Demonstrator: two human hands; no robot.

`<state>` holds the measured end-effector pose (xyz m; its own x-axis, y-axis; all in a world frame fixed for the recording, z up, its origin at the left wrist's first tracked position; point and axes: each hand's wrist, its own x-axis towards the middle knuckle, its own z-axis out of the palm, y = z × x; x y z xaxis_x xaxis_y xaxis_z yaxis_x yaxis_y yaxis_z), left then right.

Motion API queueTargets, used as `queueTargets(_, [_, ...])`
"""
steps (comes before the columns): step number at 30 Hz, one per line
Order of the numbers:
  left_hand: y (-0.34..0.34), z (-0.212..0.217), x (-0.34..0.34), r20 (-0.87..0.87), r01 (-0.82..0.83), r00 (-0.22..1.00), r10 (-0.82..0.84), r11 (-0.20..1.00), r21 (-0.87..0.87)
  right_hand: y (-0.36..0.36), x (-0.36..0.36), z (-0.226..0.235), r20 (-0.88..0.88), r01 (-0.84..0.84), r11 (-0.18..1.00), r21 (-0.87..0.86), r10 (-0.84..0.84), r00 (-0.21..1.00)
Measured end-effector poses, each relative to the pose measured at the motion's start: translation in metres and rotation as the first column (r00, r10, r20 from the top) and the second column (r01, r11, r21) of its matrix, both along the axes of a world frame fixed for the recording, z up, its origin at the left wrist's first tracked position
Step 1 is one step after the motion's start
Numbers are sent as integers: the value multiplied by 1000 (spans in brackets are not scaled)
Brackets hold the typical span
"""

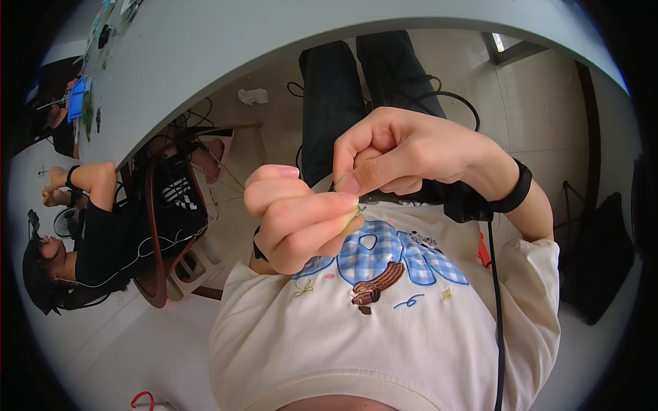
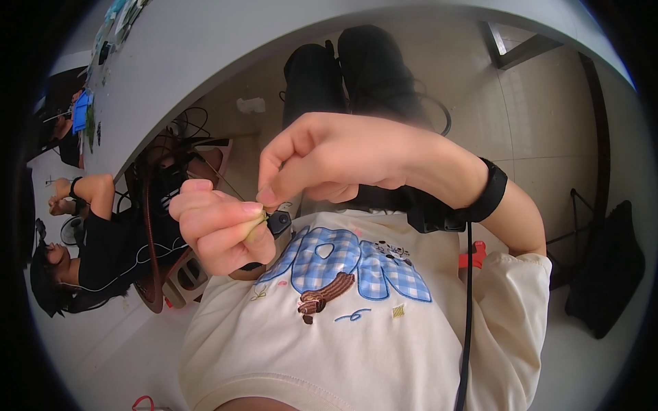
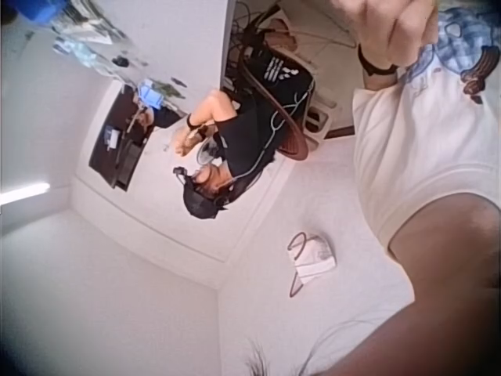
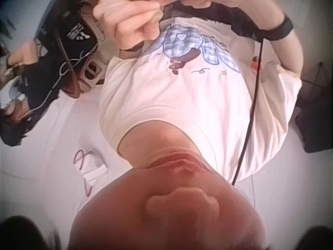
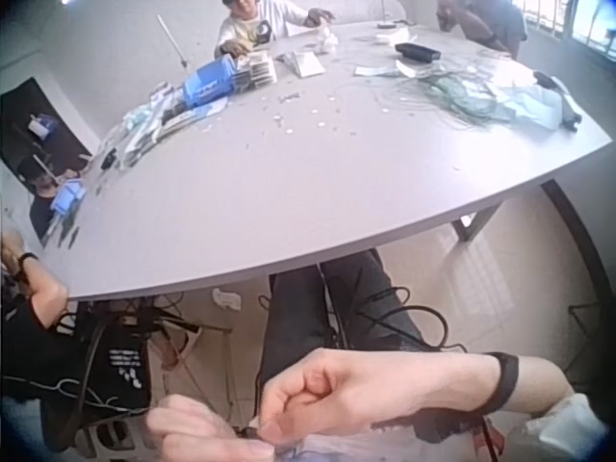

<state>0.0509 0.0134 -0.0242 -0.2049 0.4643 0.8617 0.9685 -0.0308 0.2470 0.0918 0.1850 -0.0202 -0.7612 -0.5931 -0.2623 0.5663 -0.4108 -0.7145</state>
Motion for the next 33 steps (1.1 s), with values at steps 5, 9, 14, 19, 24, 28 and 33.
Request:
queueTargets(5, [3,-3,7,32,130,991,-131,990,45,1,-3,-17,-38,-228,964,-135,225,974])
queueTargets(9, [8,-3,8,47,93,994,-99,989,112,-5,1,-20,-31,-261,949,-178,260,965])
queueTargets(14, [7,-3,6,44,7,999,-11,996,91,-7,10,-20,61,-177,945,-273,201,978])
queueTargets(19, [2,-4,-4,-15,-42,999,42,999,30,-14,30,-11,226,0,951,-308,73,972])
queueTargets(24, [0,-2,-5,-26,-78,997,77,996,-34,-29,49,-2,357,192,902,-386,-46,933])
queueTargets(28, [-3,-3,-3,5,-110,994,111,992,-61,-34,60,13,395,258,889,-379,-96,913])
queueTargets(33, [-3,-4,-4,-3,-90,996,90,992,-83,-25,62,31,263,307,925,-224,-246,933])
